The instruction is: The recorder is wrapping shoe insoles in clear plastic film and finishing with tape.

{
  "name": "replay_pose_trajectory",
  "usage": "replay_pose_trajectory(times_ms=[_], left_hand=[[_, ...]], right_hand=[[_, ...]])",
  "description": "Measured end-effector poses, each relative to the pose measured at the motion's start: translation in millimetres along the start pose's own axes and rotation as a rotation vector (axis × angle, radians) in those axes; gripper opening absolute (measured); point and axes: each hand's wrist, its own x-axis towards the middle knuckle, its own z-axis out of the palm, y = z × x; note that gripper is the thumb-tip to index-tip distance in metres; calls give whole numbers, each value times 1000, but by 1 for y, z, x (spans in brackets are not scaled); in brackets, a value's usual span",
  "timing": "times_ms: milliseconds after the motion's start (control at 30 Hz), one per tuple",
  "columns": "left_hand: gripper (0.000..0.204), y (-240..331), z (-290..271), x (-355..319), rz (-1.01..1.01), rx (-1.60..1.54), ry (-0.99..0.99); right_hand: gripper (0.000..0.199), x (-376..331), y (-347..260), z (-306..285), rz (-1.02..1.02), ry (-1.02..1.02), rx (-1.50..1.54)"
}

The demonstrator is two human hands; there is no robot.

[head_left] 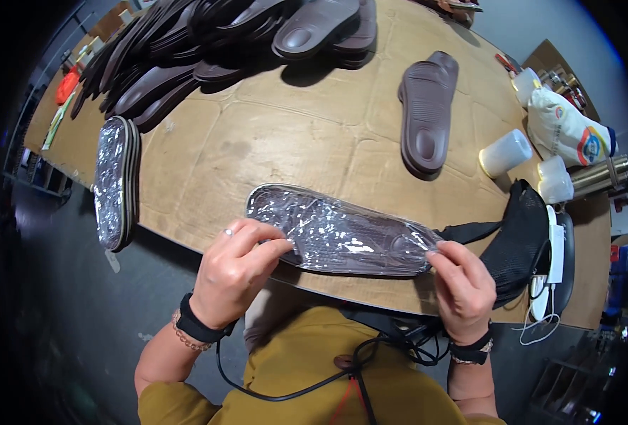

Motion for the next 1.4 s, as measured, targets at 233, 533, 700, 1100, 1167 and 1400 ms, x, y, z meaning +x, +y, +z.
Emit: replay_pose_trajectory(times_ms=[233, 533, 700, 1100, 1167, 1400], left_hand=[[29, -1, 7, -1, -7, 0, 5], [25, -6, 12, -2, -4, 27, -76], [24, -3, 11, -2, 57, 147, -132], [47, 8, -7, -21, -94, 181, -44], [62, 15, 0, -14, -57, 194, -135], [68, 10, 24, -33, -139, 249, -315]], right_hand=[[26, -4, -1, 2, -64, -88, -71], [27, -3, -4, 8, 9, -283, -96], [31, 0, -12, 9, 16, -413, -236], [41, 8, -30, 2, 19, -356, 8], [45, 18, -44, 7, 35, -419, 90], [74, 48, -80, 69, -144, -536, 205]])
